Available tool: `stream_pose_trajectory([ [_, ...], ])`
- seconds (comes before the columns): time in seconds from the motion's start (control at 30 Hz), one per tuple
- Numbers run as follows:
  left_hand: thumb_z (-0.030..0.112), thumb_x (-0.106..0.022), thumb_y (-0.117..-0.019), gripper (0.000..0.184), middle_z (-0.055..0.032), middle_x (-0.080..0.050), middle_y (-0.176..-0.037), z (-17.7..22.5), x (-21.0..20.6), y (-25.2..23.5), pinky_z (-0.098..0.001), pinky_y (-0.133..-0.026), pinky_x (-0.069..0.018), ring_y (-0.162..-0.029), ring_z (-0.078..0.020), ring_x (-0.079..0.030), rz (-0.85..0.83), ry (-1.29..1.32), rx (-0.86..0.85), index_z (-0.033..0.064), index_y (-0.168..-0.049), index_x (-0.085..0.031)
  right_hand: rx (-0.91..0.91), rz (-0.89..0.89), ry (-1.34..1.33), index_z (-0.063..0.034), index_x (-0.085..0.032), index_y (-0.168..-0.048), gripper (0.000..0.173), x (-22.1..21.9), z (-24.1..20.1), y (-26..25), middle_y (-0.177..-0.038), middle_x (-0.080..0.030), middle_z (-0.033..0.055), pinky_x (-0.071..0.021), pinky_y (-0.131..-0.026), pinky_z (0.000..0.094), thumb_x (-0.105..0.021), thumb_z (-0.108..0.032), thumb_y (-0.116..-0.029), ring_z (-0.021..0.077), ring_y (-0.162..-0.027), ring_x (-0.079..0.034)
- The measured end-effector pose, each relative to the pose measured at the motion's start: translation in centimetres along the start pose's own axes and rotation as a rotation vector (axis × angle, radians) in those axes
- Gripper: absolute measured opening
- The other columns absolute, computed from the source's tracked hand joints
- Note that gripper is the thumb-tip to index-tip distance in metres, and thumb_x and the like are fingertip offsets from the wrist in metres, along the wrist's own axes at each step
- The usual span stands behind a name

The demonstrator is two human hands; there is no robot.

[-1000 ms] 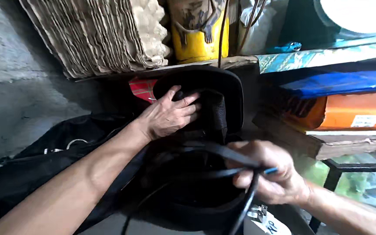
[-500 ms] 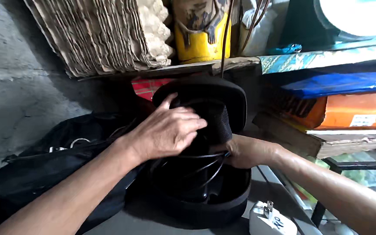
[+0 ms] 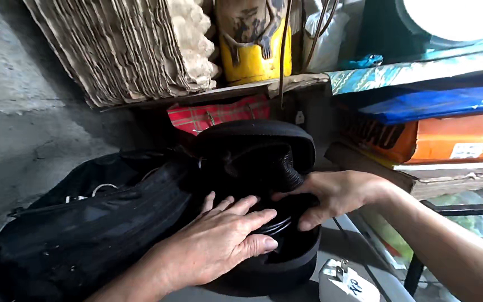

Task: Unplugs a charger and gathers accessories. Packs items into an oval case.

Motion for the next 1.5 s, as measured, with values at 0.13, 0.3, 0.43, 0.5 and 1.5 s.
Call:
stream_pose_trajectory([
  [0.13,0.054,-0.042,-0.1054,0.056,-0.0107,-0.038,-0.163,0.4,-0.6,-1.5,-0.0813,-0.111,-0.0112,-0.153,-0.0403,-0.026,-0.113,0.116,0.006,0.0282,-0.155,-0.047,0.145,0.372,0.161,-0.0032,-0.079,-0.099,0.018,1.8,-0.4,1.2,-0.091,-0.074,0.0072,-0.0545,-0.079,0.0239,-0.067,-0.017,-0.0962,0.0074,-0.085,-0.068],
  [0.3,0.052,-0.05,-0.1025,0.049,-0.0093,-0.058,-0.147,1.1,0.1,-1.5,-0.0718,-0.108,-0.031,-0.139,-0.0336,-0.049,0.12,0.148,-0.008,0.0236,-0.139,-0.067,0.147,0.472,0.267,-0.0029,-0.078,-0.09,0.02,0.9,-0.8,1.2,-0.083,-0.071,0.0088,-0.0536,-0.074,0.029,-0.066,-0.017,-0.0971,0.0126,-0.078,-0.065],
  [0.43,0.06,-0.037,-0.1038,0.061,-0.0109,-0.057,-0.149,-0.2,1.0,1.4,-0.0511,-0.112,-0.0417,-0.139,-0.0253,-0.051,0.285,0.216,-0.13,0.0201,-0.14,-0.065,0.263,0.473,0.129,-0.006,-0.077,-0.095,0.028,1.1,-1.1,3.8,-0.092,-0.069,-0.0012,-0.0484,-0.079,0.011,-0.059,-0.027,-0.1014,-0.0056,-0.088,-0.06],
  [0.5,0.075,-0.033,-0.0971,0.077,-0.0102,-0.056,-0.15,-1.6,0.9,3.3,-0.0531,-0.114,-0.0404,-0.141,-0.0259,-0.05,0.355,0.171,-0.204,0.0207,-0.145,-0.061,0.31,0.522,0.128,-0.0048,-0.076,-0.097,0.024,0.8,-0.7,4.9,-0.095,-0.07,0.0011,-0.049,-0.083,0.0108,-0.06,-0.022,-0.1006,-0.0043,-0.093,-0.061],
  [1.5,0.048,-0.062,-0.0931,0.05,-0.0184,-0.076,-0.101,0.4,0.2,8.3,-0.0377,-0.069,-0.062,-0.087,-0.0281,-0.076,0.939,-0.346,-0.021,-0.0007,-0.092,-0.075,0.425,0.619,0.35,-0.0037,-0.064,-0.138,0.065,-0.8,-4.3,3.8,-0.139,-0.065,0.0124,-0.0441,-0.114,0.0378,-0.048,-0.056,-0.1027,0.0202,-0.134,-0.058],
])
Point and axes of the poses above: each hand's wrist, its own y-axis away from the middle knuckle, its own x-axis out of the back of the hand, z = x × y, the point moved 9 cm from there along -y, towards the middle knuckle
